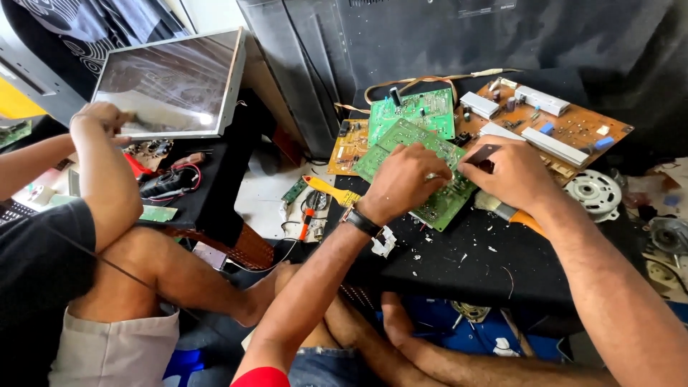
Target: Repairing and cleaning electronic circuit boards using small hand tools and scrapers.
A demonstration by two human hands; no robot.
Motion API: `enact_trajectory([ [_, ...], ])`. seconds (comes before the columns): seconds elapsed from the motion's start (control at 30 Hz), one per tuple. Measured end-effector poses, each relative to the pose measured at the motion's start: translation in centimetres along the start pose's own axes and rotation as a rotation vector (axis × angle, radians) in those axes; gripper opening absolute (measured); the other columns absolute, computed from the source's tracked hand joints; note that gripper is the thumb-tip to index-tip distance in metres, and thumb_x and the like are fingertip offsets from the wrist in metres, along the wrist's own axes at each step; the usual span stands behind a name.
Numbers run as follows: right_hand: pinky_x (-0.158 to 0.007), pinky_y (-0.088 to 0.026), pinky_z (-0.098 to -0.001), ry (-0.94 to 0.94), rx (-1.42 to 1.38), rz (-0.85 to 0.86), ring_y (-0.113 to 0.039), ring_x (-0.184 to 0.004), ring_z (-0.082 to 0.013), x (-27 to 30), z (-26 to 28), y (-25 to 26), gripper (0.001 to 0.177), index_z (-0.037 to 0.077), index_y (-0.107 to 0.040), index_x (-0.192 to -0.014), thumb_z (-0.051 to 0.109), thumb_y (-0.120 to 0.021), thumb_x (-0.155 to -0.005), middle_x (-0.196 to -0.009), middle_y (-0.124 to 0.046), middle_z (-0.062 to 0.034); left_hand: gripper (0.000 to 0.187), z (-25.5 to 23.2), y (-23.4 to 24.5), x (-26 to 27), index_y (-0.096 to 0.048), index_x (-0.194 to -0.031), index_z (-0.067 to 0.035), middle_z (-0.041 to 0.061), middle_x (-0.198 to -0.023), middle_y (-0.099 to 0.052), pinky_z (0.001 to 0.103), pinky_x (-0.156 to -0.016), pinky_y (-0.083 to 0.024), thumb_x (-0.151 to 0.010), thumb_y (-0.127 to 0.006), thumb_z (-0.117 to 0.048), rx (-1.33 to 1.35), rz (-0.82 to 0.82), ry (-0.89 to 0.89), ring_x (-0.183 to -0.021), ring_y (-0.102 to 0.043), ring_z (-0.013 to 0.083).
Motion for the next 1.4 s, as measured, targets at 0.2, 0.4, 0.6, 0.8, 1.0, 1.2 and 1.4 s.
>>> enact_trajectory([
  [0.2, -0.073, -0.056, -0.0421, -0.006, 0.016, 0.014, -0.069, -0.082, -0.0317, 0.0, -0.2, 0.0, 0.029, 0.021, -0.078, -0.09, 0.049, -0.069, -0.095, -0.087, -0.072, -0.0034, 0.007, -2.4, 1.0, 0.8, -0.076, -0.091, -0.019, 0.0, -0.084, -0.075, 0.04, -0.088, -0.05, -0.086, -0.08, -0.018, 0.19, 0.038, 0.002, -0.091, -0.068, 0.0222],
  [0.4, -0.075, -0.057, -0.0418, 0.009, 0.045, -0.003, -0.07, -0.083, -0.031, 0.1, -0.1, 0.0, 0.026, 0.021, -0.078, -0.092, 0.046, -0.071, -0.093, -0.086, -0.071, -0.0038, 0.008, -0.5, -0.5, 0.5, -0.074, -0.09, -0.021, -0.002, -0.084, -0.073, 0.039, -0.087, -0.05, -0.085, -0.08, -0.019, 0.053, -0.065, -0.026, -0.091, -0.068, 0.0199],
  [0.6, -0.075, -0.057, -0.042, 0.023, 0.029, 0.002, -0.069, -0.083, -0.0316, 0.0, -0.3, 0.1, 0.029, 0.02, -0.078, -0.09, 0.048, -0.068, -0.095, -0.086, -0.071, -0.004, 0.009, -1.8, 0.5, 0.9, -0.074, -0.092, -0.02, 0.001, -0.085, -0.076, 0.044, -0.09, -0.052, -0.085, -0.08, -0.018, 0.211, -0.066, -0.048, -0.091, -0.071, 0.0248],
  [0.8, -0.075, -0.057, -0.0407, 0.035, 0.064, 0.003, -0.069, -0.082, -0.0304, 0.0, 0.2, 0.4, 0.026, 0.021, -0.078, -0.09, 0.046, -0.07, -0.094, -0.086, -0.071, -0.0022, 0.01, -3.2, 0.5, 1.7, -0.074, -0.092, -0.022, -0.002, -0.083, -0.075, 0.044, -0.091, -0.05, -0.084, -0.081, -0.019, 0.115, -0.094, -0.067, -0.088, -0.07, 0.0222],
  [1.0, -0.076, -0.056, -0.0398, 0.018, 0.053, 0.02, -0.069, -0.082, -0.0288, 0.0, 0.1, 0.5, 0.027, 0.022, -0.077, -0.089, 0.046, -0.069, -0.095, -0.085, -0.071, -0.0007, 0.011, -3.4, 0.6, 2.0, -0.076, -0.095, -0.021, -0.001, -0.089, -0.077, 0.042, -0.096, -0.052, -0.087, -0.081, -0.019, 0.188, -0.128, -0.091, -0.09, -0.071, 0.0213],
  [1.2, -0.077, -0.056, -0.0403, 0.024, 0.066, 0.03, -0.069, -0.082, -0.0292, 0.0, 0.6, 0.7, 0.026, 0.021, -0.078, -0.091, 0.045, -0.068, -0.095, -0.089, -0.072, -0.0015, 0.01, -3.5, 0.6, 2.4, -0.073, -0.092, -0.022, -0.003, -0.084, -0.074, 0.042, -0.092, -0.05, -0.085, -0.081, -0.021, 0.062, -0.163, -0.08, -0.087, -0.07, 0.0198],
  [1.4, -0.078, -0.056, -0.0399, -0.002, 0.102, 0.045, -0.069, -0.083, -0.0299, 0.1, 0.8, 0.8, 0.032, 0.02, -0.077, -0.088, 0.049, -0.066, -0.094, -0.087, -0.07, -0.0006, 0.007, -4.7, 3.8, 2.7, -0.076, -0.091, -0.019, 0.0, -0.083, -0.076, 0.041, -0.095, -0.05, -0.086, -0.082, -0.018, 0.102, -0.096, -0.101, -0.085, -0.071, 0.0203],
])
Point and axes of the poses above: each hand's wrist, its own x-axis away from the middle knuckle, its own y-axis out of the back of the hand, z = x × y, the point moved 4 cm from there along -x, towards the middle knuckle
